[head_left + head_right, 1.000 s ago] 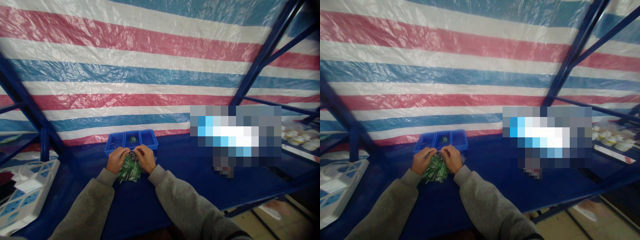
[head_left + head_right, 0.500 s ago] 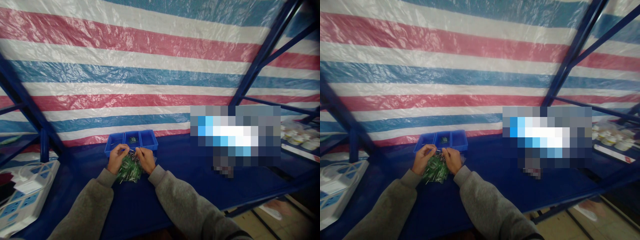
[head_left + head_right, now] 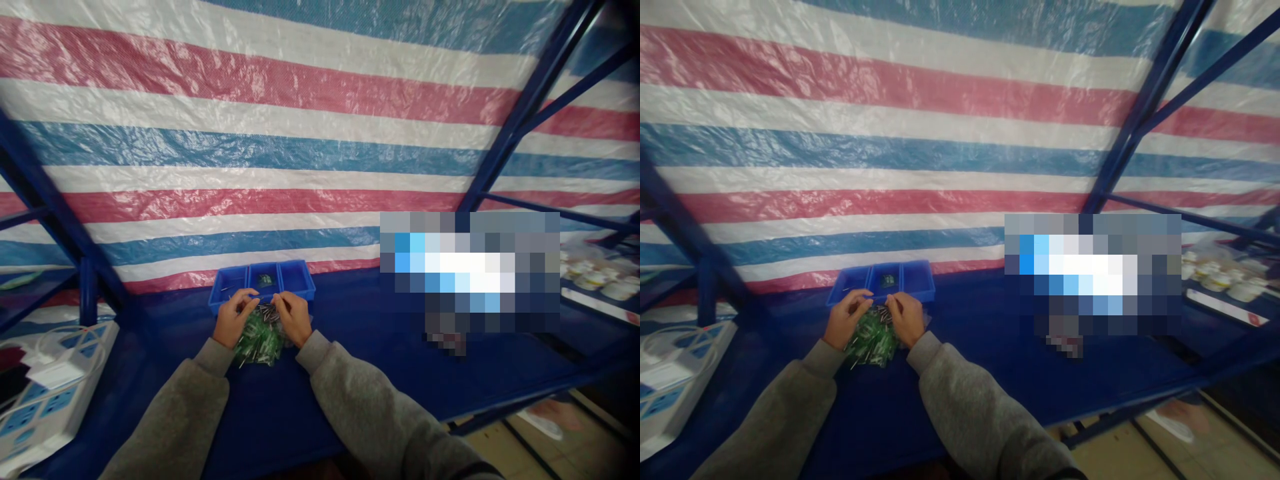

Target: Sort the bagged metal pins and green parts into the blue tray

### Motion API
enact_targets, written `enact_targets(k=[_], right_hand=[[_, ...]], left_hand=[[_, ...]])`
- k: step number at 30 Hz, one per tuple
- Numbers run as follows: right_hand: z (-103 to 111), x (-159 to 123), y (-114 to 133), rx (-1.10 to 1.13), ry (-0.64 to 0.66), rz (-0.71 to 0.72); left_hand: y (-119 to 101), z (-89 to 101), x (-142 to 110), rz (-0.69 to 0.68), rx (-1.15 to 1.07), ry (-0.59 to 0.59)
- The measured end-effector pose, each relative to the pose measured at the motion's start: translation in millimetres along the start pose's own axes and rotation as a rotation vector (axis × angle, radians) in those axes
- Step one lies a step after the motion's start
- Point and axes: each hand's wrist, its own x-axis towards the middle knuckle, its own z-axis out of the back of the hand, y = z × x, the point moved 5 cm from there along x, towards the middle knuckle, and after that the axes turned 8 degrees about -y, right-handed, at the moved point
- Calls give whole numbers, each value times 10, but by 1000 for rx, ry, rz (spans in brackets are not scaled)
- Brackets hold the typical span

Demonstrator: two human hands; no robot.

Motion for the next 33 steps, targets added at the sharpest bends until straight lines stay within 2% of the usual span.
enact_targets(k=[5,10,18,28,33], right_hand=[[-91,-32,11,56,115,45],[-118,-43,25,59,158,62],[-62,-13,-53,-9,35,13],[-53,-31,30,63,77,38],[-60,-30,2,38,64,36]], left_hand=[[11,2,-16,15,-32,-23],[7,-8,-27,32,-48,-3],[47,-43,-19,33,-117,15],[-83,10,-24,-58,113,1],[-124,13,-36,-102,150,-2]])
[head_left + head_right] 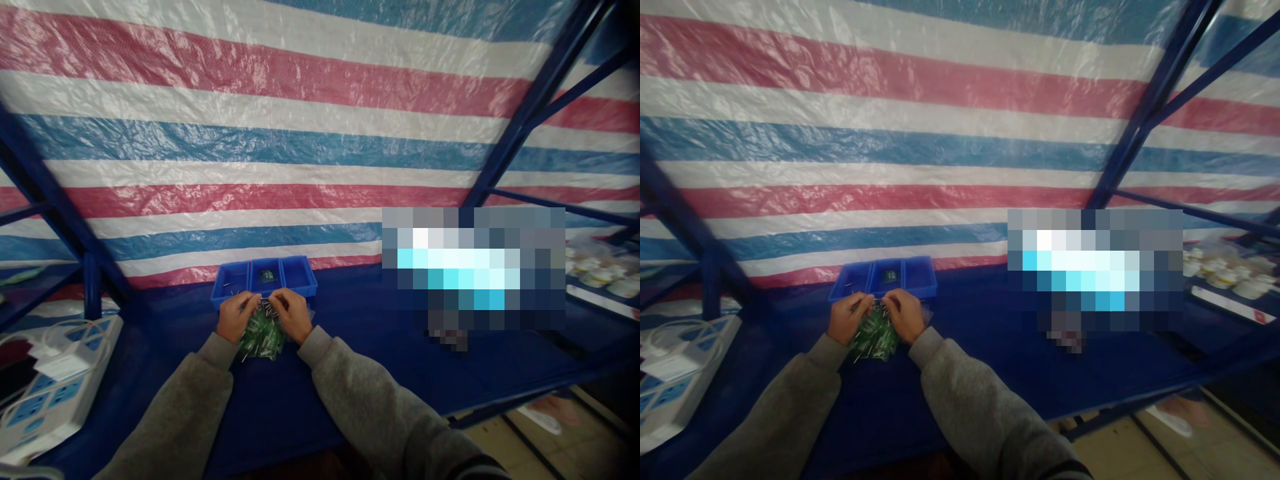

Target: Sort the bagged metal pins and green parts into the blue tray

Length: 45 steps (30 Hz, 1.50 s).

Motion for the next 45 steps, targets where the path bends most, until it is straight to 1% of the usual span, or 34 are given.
enact_targets(k=[9,17,19,24,30,32,35,37,42,45], right_hand=[[-10,19,-58,-43,-5,-24],[43,36,-73,-64,-88,-44],[43,36,-73,-61,-85,-41],[49,30,-73,-54,-85,-53],[68,29,-52,-34,-86,-52],[70,28,-52,-32,-85,-56],[75,28,-54,-36,-93,-58],[78,27,-53,-40,-97,-55],[76,25,-53,-37,-97,-53],[75,24,-43,-31,-89,-56]], left_hand=[[-51,19,-21,-122,-31,-90],[-27,114,-12,-95,-10,-195],[-14,102,-18,-108,12,-183],[14,-2,-36,-121,83,-57],[-36,-37,-26,-227,166,14],[-32,-23,-20,-241,176,-4],[-5,19,-12,-211,159,-83],[-3,31,-12,-208,150,-106],[-43,1,-26,-274,109,-40],[-15,6,-26,-226,116,-52]])
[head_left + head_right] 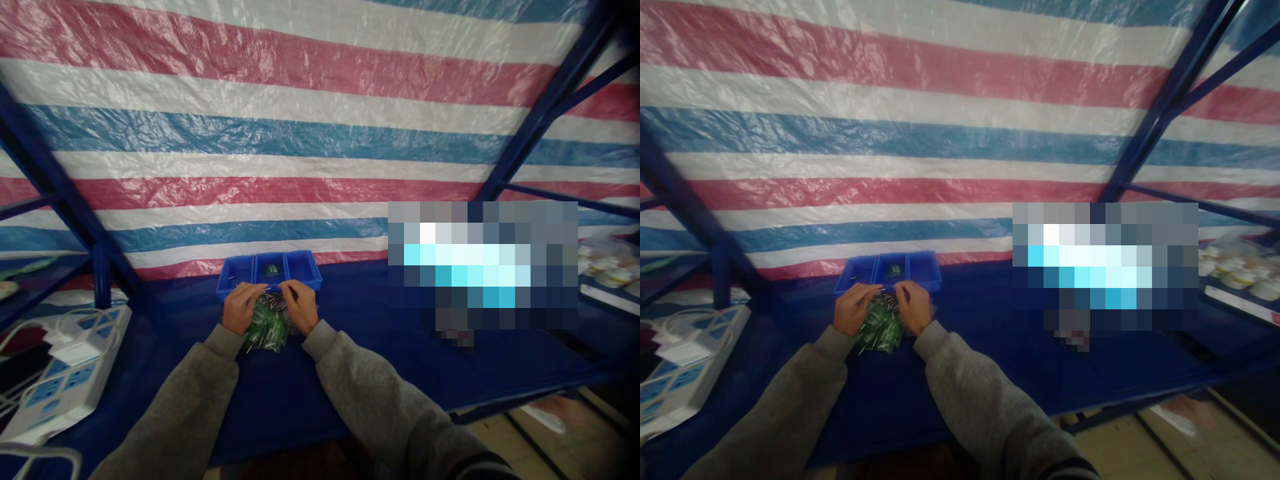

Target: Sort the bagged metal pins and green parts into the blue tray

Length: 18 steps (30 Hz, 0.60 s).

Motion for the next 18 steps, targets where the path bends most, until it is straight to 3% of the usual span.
enact_targets(k=[4,9,14,18], right_hand=[[-26,-10,53,29,70,37],[-77,-33,96,28,151,83],[-69,-34,107,36,151,79],[-33,-22,81,17,91,53]], left_hand=[[50,-9,-13,125,-35,-1],[33,-28,-23,176,-121,32],[22,-31,-31,229,-160,79],[-15,5,3,170,-118,33]])
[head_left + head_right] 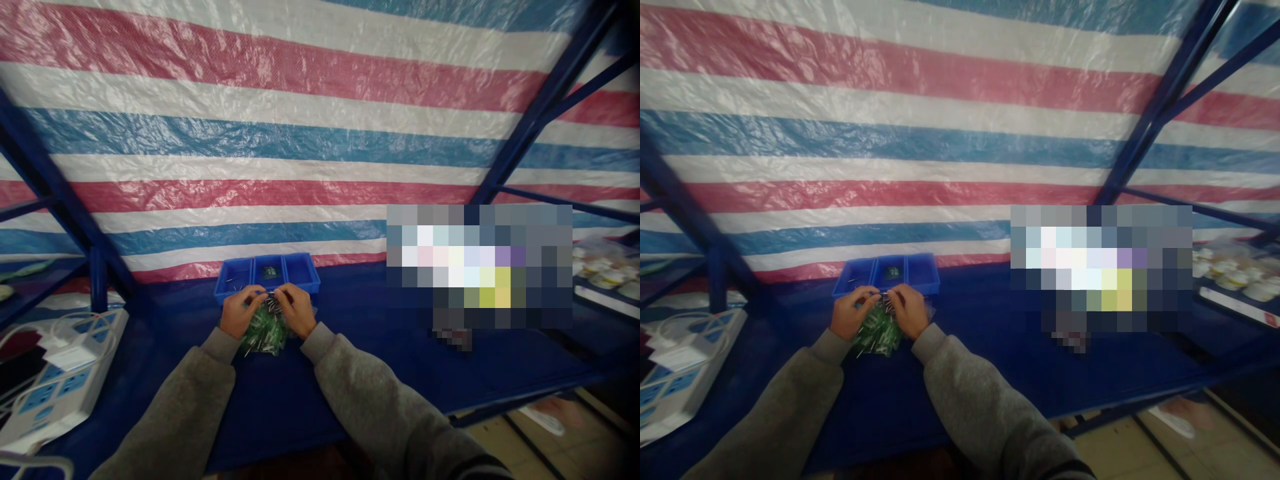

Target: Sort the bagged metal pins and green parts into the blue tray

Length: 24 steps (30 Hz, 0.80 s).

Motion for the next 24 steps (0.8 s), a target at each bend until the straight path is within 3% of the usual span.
enact_targets(k=[7,13,24], right_hand=[[-53,-5,-53,-5,63,-21],[-90,-19,-21,-2,111,50],[-110,-28,-123,-48,123,-52]], left_hand=[[-20,-23,19,-67,138,35],[21,-10,8,-41,223,25],[124,-13,20,153,-215,-82]])
